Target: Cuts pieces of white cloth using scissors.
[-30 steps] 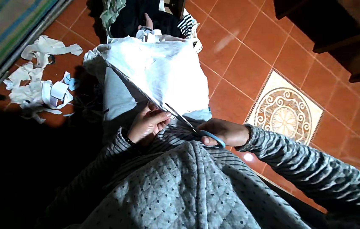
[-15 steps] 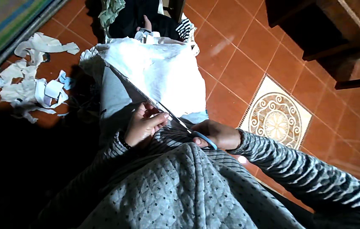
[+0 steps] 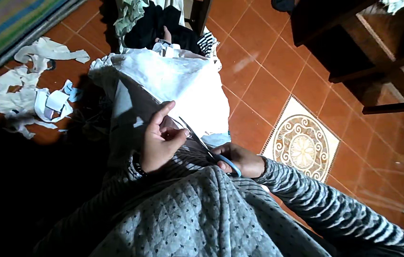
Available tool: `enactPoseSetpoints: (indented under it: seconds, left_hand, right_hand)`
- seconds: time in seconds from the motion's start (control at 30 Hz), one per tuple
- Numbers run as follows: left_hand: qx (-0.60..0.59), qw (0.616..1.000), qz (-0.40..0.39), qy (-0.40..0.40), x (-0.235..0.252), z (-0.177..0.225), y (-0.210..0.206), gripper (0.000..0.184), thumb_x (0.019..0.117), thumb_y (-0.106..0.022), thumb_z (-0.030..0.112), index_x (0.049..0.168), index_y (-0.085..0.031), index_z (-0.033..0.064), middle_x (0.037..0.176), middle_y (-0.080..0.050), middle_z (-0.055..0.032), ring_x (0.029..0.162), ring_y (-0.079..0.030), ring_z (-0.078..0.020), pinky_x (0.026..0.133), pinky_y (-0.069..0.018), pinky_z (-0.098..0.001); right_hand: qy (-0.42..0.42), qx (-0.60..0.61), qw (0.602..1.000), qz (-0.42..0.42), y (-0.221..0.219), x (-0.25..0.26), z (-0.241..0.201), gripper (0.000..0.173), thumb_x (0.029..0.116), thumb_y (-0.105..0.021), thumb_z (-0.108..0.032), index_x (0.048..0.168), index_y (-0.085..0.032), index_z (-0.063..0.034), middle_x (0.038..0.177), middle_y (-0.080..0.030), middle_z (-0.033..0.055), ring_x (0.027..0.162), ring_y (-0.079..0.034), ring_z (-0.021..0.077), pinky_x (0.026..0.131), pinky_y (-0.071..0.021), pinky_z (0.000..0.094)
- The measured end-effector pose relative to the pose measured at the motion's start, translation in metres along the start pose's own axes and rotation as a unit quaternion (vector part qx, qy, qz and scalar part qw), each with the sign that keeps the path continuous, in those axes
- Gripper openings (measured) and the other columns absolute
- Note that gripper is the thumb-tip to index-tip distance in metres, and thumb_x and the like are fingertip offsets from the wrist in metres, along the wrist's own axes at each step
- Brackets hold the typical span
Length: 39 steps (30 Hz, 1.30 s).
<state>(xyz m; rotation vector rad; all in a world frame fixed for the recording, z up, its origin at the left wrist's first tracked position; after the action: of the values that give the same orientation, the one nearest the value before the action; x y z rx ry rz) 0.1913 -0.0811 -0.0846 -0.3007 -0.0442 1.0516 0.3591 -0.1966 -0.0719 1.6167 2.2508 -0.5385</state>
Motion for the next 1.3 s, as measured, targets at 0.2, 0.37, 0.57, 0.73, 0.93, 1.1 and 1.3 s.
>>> enactPoseSetpoints:
  seconds: [0.2,0.37,0.57,0.73,0.93,1.1,1.3]
  left_hand:
    - [0.005,1.0,0.017,-0.026,0.002,0.006,0.0,0.087,0.0755,-0.071,-0.015,0.153,-0.034,0.0014,0.1,-0.072,-0.0015,0.063,-0.067,-0.0039,0.064,-0.0606,-0.0207]
    - [0.034,0.997,-0.008,-0.068,0.004,0.006,-0.002,0.092,0.0764,-0.073,-0.01,0.156,-0.028,0.0002,0.12,-0.067,-0.0067,0.061,-0.063,-0.0005,0.061,-0.0583,-0.0179]
    - [0.049,0.997,-0.027,-0.058,0.003,0.007,-0.001,0.092,0.0795,-0.072,-0.007,0.157,-0.024,-0.0003,0.09,-0.071,0.0012,0.06,-0.064,-0.0005,0.061,-0.058,-0.0169]
    - [0.048,0.996,-0.024,-0.067,0.003,0.004,0.002,0.092,0.0796,-0.072,-0.006,0.157,-0.024,0.0011,0.082,-0.071,0.0032,0.061,-0.066,-0.0018,0.063,-0.0594,-0.0185]
    - [0.037,0.997,-0.031,-0.066,0.002,0.003,-0.001,0.093,0.0802,-0.074,-0.006,0.158,-0.023,-0.0015,0.138,-0.057,-0.0106,0.066,-0.066,0.0003,0.065,-0.0598,-0.0175]
    - [0.041,0.997,-0.025,-0.062,0.002,0.005,0.0,0.095,0.0791,-0.073,-0.006,0.157,-0.02,-0.0014,0.105,-0.071,-0.0025,0.064,-0.066,-0.0011,0.065,-0.06,-0.0181]
    - [0.051,0.996,-0.022,-0.066,0.001,0.006,0.001,0.095,0.0795,-0.074,-0.006,0.157,-0.02,-0.0018,0.109,-0.07,-0.0037,0.063,-0.066,-0.0006,0.064,-0.0595,-0.0173]
  right_hand:
    - [0.041,0.056,0.998,0.0,-0.001,0.006,0.008,0.034,0.0863,-0.077,-0.053,0.074,-0.064,-0.0235,0.062,-0.056,-0.0197,0.053,-0.049,-0.0104,0.048,-0.039,0.0112]
    - [0.06,-0.012,0.998,-0.012,-0.002,0.013,0.001,0.042,0.0911,-0.066,-0.062,0.078,-0.061,-0.0222,0.064,-0.053,-0.0213,0.056,-0.047,-0.0124,0.05,-0.0374,0.0098]
    - [0.084,0.028,0.996,-0.028,-0.002,0.025,0.002,0.042,0.0907,-0.068,-0.061,0.079,-0.062,-0.022,0.065,-0.055,-0.02,0.055,-0.047,-0.0113,0.05,-0.0372,0.0104]
    - [0.079,0.057,0.995,-0.028,-0.003,0.029,0.005,0.039,0.0889,-0.072,-0.058,0.077,-0.063,-0.0222,0.063,-0.055,-0.0195,0.054,-0.047,-0.0105,0.049,-0.0369,0.011]
    - [0.094,0.015,0.995,-0.039,-0.004,0.034,0.0,0.046,0.092,-0.062,-0.066,0.082,-0.06,-0.021,0.068,-0.054,-0.0188,0.058,-0.047,-0.0111,0.052,-0.0373,0.0103]
    - [0.1,0.062,0.993,-0.022,-0.006,0.034,0.004,0.039,0.0908,-0.07,-0.057,0.077,-0.061,-0.0222,0.064,-0.055,-0.0192,0.055,-0.047,-0.0106,0.05,-0.0373,0.0109]
    - [0.1,0.027,0.994,-0.024,-0.007,0.035,0.003,0.042,0.0928,-0.065,-0.061,0.08,-0.06,-0.0214,0.067,-0.054,-0.0192,0.058,-0.047,-0.011,0.052,-0.0379,0.0107]
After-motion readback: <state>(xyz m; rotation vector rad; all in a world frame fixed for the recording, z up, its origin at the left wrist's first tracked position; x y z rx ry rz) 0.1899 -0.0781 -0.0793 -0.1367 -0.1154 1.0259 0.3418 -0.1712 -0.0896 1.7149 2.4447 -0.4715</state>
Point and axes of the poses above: each hand's wrist, its own x-axis towards the middle knuckle, its own y-axis out of the back of the hand, z = x × y, the point moved 5 cm from there along x, towards the middle knuckle
